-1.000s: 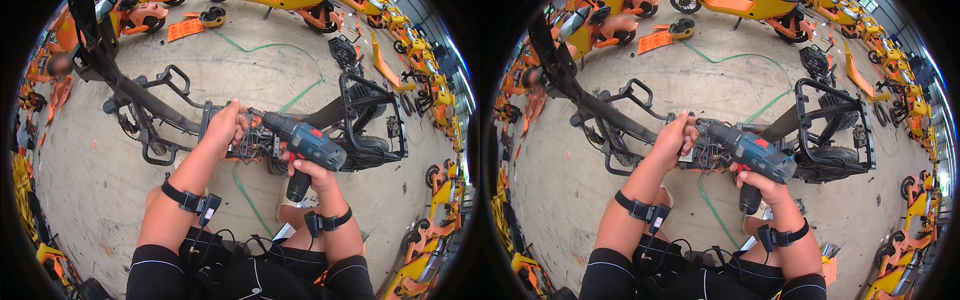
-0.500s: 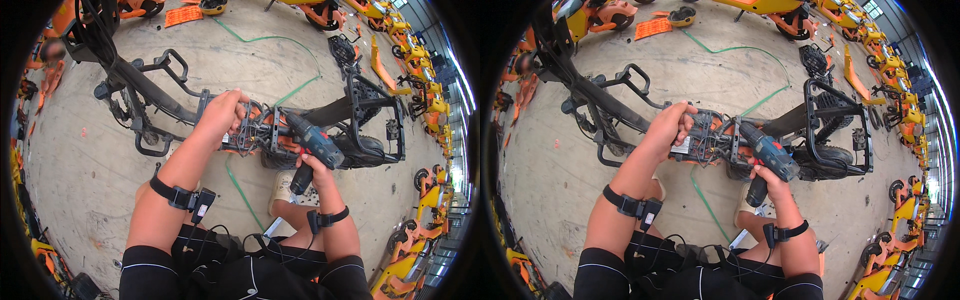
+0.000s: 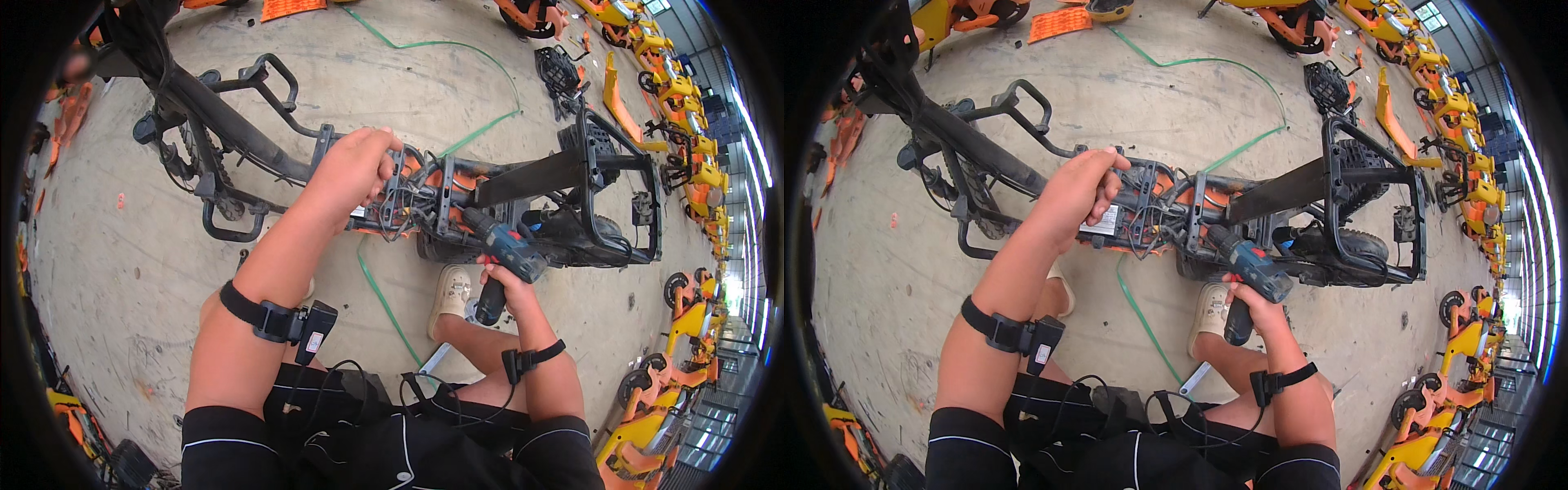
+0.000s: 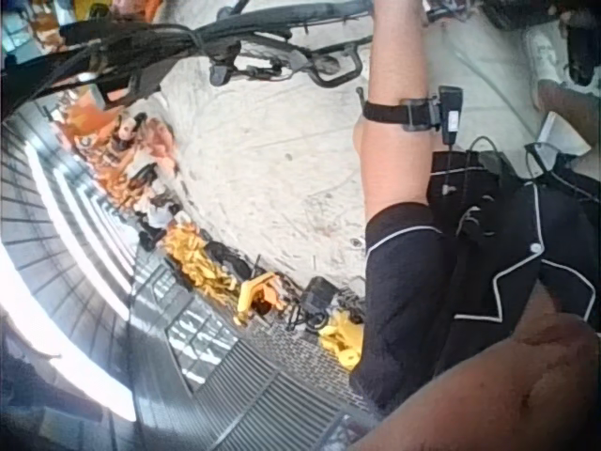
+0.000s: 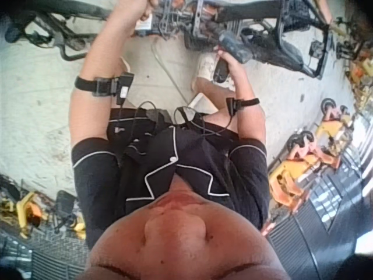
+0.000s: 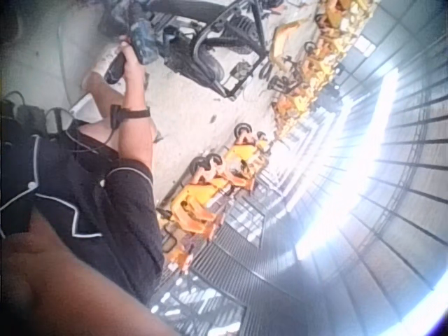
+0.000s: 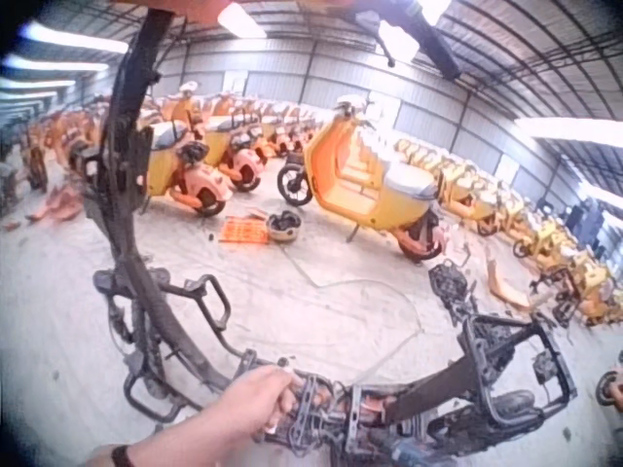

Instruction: The person uses a power drill and their hands to secure wiring and mechanical components to a motorcycle frame while seated on the floor.

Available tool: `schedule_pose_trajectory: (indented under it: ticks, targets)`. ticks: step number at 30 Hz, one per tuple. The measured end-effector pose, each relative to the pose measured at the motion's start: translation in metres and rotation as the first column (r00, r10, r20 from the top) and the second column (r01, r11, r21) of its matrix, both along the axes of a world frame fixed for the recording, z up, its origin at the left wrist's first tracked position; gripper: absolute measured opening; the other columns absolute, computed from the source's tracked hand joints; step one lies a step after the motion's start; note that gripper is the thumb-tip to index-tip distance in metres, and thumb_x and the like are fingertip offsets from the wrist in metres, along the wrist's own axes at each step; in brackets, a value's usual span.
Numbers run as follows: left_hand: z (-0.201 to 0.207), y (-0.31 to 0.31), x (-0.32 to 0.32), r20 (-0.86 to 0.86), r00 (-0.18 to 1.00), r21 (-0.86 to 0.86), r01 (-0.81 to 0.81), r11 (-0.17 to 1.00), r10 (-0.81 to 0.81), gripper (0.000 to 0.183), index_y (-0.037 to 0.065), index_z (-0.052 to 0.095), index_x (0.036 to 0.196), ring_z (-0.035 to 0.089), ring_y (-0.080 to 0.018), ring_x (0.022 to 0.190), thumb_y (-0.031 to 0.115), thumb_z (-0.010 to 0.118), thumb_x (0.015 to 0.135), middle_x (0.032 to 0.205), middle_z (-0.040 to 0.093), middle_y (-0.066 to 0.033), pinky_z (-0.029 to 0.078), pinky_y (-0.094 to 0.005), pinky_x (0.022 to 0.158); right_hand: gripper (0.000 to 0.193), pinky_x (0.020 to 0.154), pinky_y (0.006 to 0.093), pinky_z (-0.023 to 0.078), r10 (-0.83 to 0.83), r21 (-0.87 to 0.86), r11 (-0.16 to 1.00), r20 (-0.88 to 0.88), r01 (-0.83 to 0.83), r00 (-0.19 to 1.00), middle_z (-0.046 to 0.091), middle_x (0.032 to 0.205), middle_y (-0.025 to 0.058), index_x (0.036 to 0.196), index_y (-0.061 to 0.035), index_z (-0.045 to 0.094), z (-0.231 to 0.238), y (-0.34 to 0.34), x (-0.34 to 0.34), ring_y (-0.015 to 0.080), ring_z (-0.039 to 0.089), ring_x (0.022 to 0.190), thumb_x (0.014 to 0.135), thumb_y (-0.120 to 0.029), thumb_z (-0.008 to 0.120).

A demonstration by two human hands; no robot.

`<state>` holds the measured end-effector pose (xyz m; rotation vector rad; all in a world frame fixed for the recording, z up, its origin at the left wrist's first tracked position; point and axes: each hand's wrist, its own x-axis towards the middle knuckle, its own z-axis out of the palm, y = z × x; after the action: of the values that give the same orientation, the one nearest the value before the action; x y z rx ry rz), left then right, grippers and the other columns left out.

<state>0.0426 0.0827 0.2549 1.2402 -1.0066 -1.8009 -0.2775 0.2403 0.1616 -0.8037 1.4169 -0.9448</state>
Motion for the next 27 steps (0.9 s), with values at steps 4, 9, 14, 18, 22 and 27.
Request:
schedule_pose_trajectory:
  ticks: [4,9,14,18,22,27]
  targets:
    - [-0.001,0.001,-0.003,0.002,1.000,0.011,-0.010,1.000,0.010,0.031,0.002,0.059,0.108,0.042,-0.0052,0.050,0.030,0.046,0.105,0.071,0.052,0.0017,0.033,-0.0226,0.042,0.035,0.071,0.0332,0.053,-0.008,0.052,0.999,0.004,0.008,1.000,0.067,0.101,0.0126,0.116,0.0005,0.060,-0.005,0.002,0.000,0.0194,0.064,0.073,0.083,-0.007,0.064]
    - [0.001,0.001,-0.006,-0.010,1.000,0.025,-0.015,1.000,0.015,0.031,0.002,0.060,0.108,0.041,-0.0050,0.049,0.030,0.047,0.105,0.071,0.052,0.0016,0.033,-0.0230,0.042,0.020,0.059,0.0333,0.058,-0.046,0.063,0.997,0.035,0.044,0.998,0.065,0.087,0.0075,0.105,0.0007,0.065,-0.003,-0.001,0.005,0.0157,0.064,0.071,0.087,-0.008,0.065]
    - [0.001,0.001,-0.007,-0.012,1.000,0.035,-0.012,0.999,0.012,0.029,0.003,0.060,0.108,0.041,-0.0050,0.049,0.029,0.048,0.104,0.071,0.052,0.0017,0.032,-0.0231,0.041,0.021,0.061,0.0330,0.057,-0.051,0.069,0.996,0.031,0.049,0.998,0.066,0.089,0.0079,0.107,0.0005,0.065,-0.012,-0.001,0.003,0.0164,0.065,0.071,0.087,-0.007,0.066]
    - [0.002,0.001,-0.008,-0.017,1.000,0.039,-0.011,0.999,0.012,0.028,0.003,0.060,0.108,0.041,-0.0052,0.048,0.027,0.049,0.102,0.070,0.052,0.0018,0.032,-0.0231,0.041,0.031,0.071,0.0327,0.053,-0.053,0.080,0.995,0.032,0.051,0.998,0.069,0.101,0.0107,0.115,-0.0016,0.062,-0.020,-0.003,0.001,0.0179,0.064,0.074,0.085,-0.007,0.066]
    - [0.003,0.000,-0.008,-0.007,1.000,0.035,-0.016,0.999,0.016,0.027,0.003,0.060,0.109,0.041,-0.0053,0.048,0.026,0.049,0.101,0.071,0.052,0.0018,0.031,-0.0236,0.041,0.029,0.070,0.0321,0.053,-0.058,0.060,0.997,0.031,0.056,0.998,0.069,0.099,0.0101,0.113,-0.0011,0.063,-0.023,-0.007,0.004,0.0176,0.064,0.073,0.084,-0.006,0.066]
    - [0.008,0.001,-0.007,-0.017,1.000,0.049,-0.023,0.999,0.024,0.026,0.003,0.060,0.109,0.041,-0.0053,0.049,0.024,0.049,0.100,0.071,0.052,0.0018,0.031,-0.0237,0.042,0.028,0.069,0.0318,0.052,-0.066,0.061,0.996,0.009,0.065,0.998,0.069,0.095,0.0096,0.110,0.0001,0.063,-0.025,-0.009,0.004,0.0173,0.064,0.071,0.083,-0.004,0.066]
